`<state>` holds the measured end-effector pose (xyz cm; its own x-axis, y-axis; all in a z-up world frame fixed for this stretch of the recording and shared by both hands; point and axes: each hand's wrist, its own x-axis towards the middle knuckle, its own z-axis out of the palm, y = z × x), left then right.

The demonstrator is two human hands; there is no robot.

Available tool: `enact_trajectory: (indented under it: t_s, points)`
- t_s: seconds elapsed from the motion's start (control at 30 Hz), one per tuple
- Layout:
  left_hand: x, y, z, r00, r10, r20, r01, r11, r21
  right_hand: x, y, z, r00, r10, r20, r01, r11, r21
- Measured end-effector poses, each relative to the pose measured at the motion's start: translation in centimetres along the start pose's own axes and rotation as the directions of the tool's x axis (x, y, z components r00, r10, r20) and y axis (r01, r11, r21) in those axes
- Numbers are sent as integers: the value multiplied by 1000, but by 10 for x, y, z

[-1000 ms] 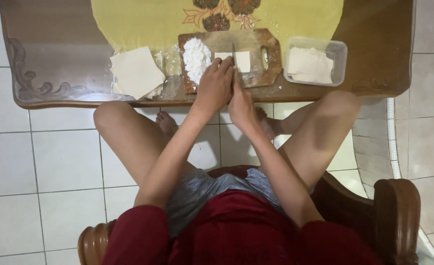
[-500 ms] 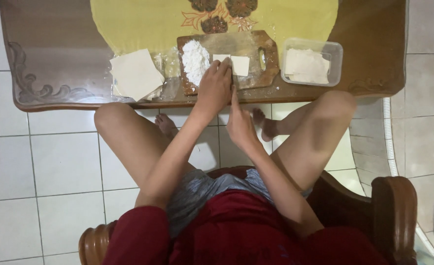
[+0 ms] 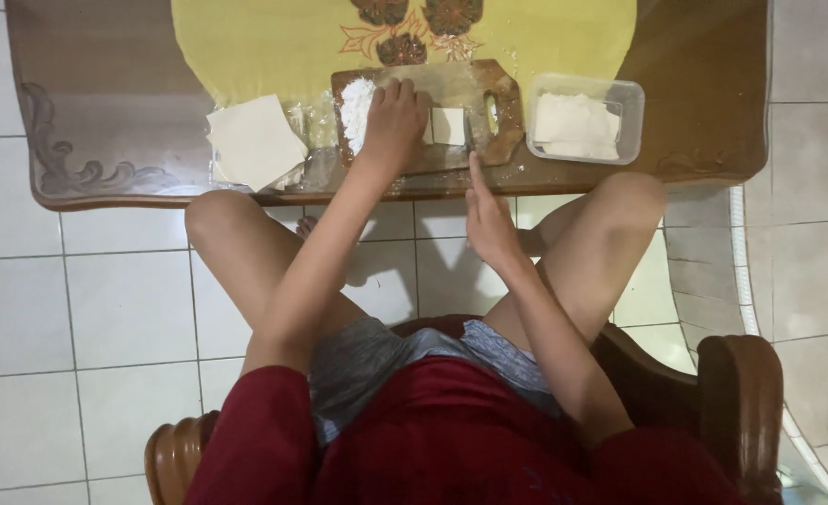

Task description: Trimming the edges of thin sheets on a wooden board using a knife.

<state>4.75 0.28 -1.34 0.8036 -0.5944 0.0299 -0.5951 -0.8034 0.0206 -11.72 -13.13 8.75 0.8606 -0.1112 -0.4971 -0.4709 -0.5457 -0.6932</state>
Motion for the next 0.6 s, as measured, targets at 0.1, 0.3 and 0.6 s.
enact_trajectory:
  t_s: [0.1, 0.3, 0.6]
  points:
    - [13, -2, -1, 973, -6, 230, 16, 999, -42, 19, 30, 12, 998, -57, -38, 56, 998, -18]
    - [15, 0, -5, 960, 40, 276, 5, 987, -161, 8, 10, 4, 1000, 13, -21, -13, 1000, -1]
    - [15, 4, -28, 918, 27, 395, 34, 989, -147, 2, 3, -3, 999, 36, -12, -36, 999, 32]
